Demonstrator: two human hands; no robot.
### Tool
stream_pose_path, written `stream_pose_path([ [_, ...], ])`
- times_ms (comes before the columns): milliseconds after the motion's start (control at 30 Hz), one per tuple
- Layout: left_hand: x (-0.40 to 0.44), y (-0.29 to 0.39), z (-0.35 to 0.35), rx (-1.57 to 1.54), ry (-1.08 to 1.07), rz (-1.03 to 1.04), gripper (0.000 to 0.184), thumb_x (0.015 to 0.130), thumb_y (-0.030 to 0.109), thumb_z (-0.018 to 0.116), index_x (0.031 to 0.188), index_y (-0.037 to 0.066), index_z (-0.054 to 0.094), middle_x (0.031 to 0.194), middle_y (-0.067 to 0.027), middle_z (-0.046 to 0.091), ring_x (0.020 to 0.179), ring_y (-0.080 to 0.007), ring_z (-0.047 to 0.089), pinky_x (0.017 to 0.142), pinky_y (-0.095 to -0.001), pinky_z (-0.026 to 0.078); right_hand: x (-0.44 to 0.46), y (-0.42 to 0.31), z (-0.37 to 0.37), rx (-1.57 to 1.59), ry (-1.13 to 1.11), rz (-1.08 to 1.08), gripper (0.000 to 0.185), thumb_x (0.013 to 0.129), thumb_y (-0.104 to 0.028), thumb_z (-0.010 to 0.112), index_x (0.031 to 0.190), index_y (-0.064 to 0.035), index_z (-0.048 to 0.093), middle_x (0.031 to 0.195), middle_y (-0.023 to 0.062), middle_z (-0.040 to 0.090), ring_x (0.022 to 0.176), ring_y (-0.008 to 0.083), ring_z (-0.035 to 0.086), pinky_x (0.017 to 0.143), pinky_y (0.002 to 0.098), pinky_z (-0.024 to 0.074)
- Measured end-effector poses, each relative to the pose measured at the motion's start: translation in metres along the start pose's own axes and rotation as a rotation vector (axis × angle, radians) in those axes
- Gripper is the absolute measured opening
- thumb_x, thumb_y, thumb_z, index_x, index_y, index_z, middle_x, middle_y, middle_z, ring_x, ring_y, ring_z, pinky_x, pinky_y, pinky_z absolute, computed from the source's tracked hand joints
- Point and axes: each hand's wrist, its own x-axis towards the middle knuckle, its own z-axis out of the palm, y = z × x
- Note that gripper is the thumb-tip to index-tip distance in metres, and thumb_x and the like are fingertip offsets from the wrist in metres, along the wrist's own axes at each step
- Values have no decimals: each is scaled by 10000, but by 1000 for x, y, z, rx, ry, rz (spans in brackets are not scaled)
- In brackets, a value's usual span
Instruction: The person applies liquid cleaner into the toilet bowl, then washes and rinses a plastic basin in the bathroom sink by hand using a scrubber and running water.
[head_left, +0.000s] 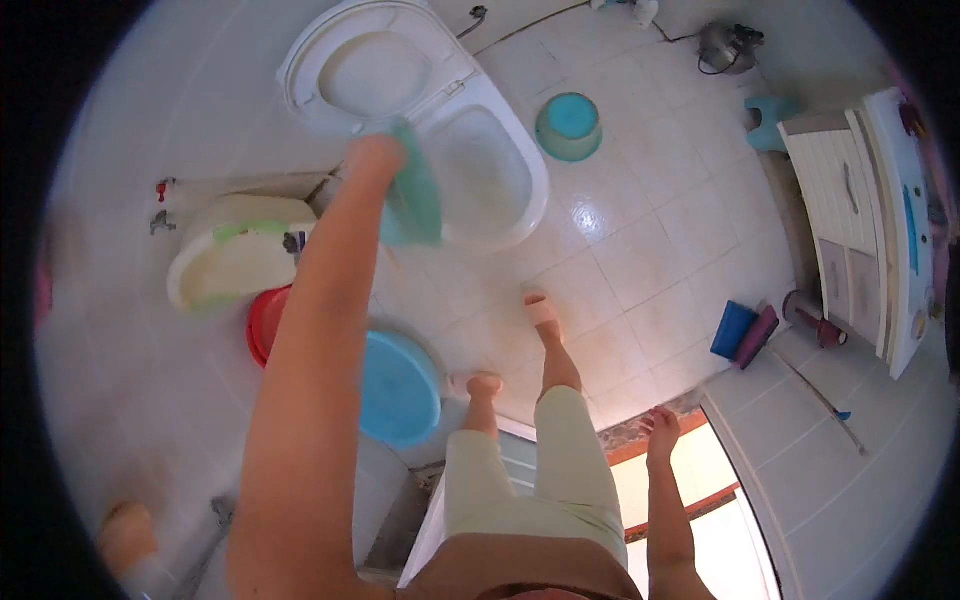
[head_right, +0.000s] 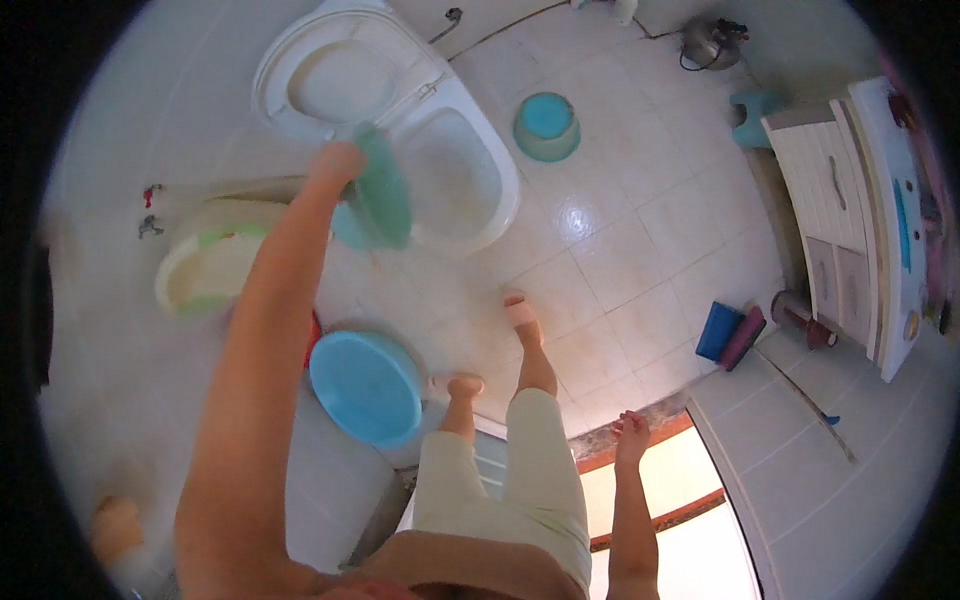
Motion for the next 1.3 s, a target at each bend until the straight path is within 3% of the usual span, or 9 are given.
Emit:
stream_pose_path([
  [133,-74,55,-65,446,108,238,419,859,244,462,1159,-16,597,1183,-205,589,1073,-343,588,944,-460,427,0,-7,3,-38,-7,8,170,906,-107,481,1032,-12,546,959,94,600,730,175,603,607,288,523],
  [367,-48,-29,-11,261,255,229,334,844,201,500,1031,-33,647,1084,-238,625,875,-310,668,724,-378,548,1,-16,9,-165,-69,-92,195,911,-151,508,1040,-10,548,945,111,609,747,196,621,602,302,529],
  [500,-139,-146,26,-653,-49,-224,293,831,173,474,853,-55,656,833,-205,669,603,-301,668,565,-400,542,-5,-46,16,-278,-159,-149,204,919,-170,508,1039,-10,546,944,120,608,747,211,624,604,313,531],
  [633,-288,-267,226,-1415,73,-421,437,808,151,474,1143,-125,427,767,-277,628,550,-344,648,551,-482,550,-10,-69,31,-415,-270,-218,211,915,-190,521,1048,-26,529,954,121,600,771,237,624,617,325,530],
  [700,-407,-301,275,-1982,-252,-881,487,776,88,535,1219,-64,402,1027,-290,552,708,-463,632,587,-573,558,-30,-81,45,-468,-295,-243,211,899,-185,539,1048,-36,530,958,115,601,761,245,624,609,327,529],
  [933,-824,-297,430,-2609,942,-1445,481,808,86,521,1260,-22,395,1149,-214,496,864,-396,605,664,-518,569,-131,-99,79,-866,-460,-377,237,886,-211,555,1063,-54,541,989,113,611,771,270,623,640,387,540],
  [1167,-1007,-423,440,-1969,2484,-1704,270,857,84,479,1103,-27,469,1068,-147,532,798,-280,583,601,-378,516,-275,-5,186,-1002,-768,-455,283,902,-221,548,1125,-48,533,1035,130,607,806,283,629,643,388,544],
  [1233,-1074,-418,528,-1429,1910,-2127,335,855,125,486,1154,-24,459,977,-155,554,757,-273,590,599,-352,524,-336,26,196,-1047,-893,-506,273,908,-219,548,1121,-49,535,1025,119,606,801,273,630,644,372,541],
  [1300,-1100,-418,526,-1316,1934,-2266,362,867,157,472,1175,-31,450,931,-158,565,725,-269,591,599,-328,524,-369,42,209,-1079,-1029,-528,243,920,-221,543,1100,-58,540,998,98,603,783,246,629,641,343,533],
])
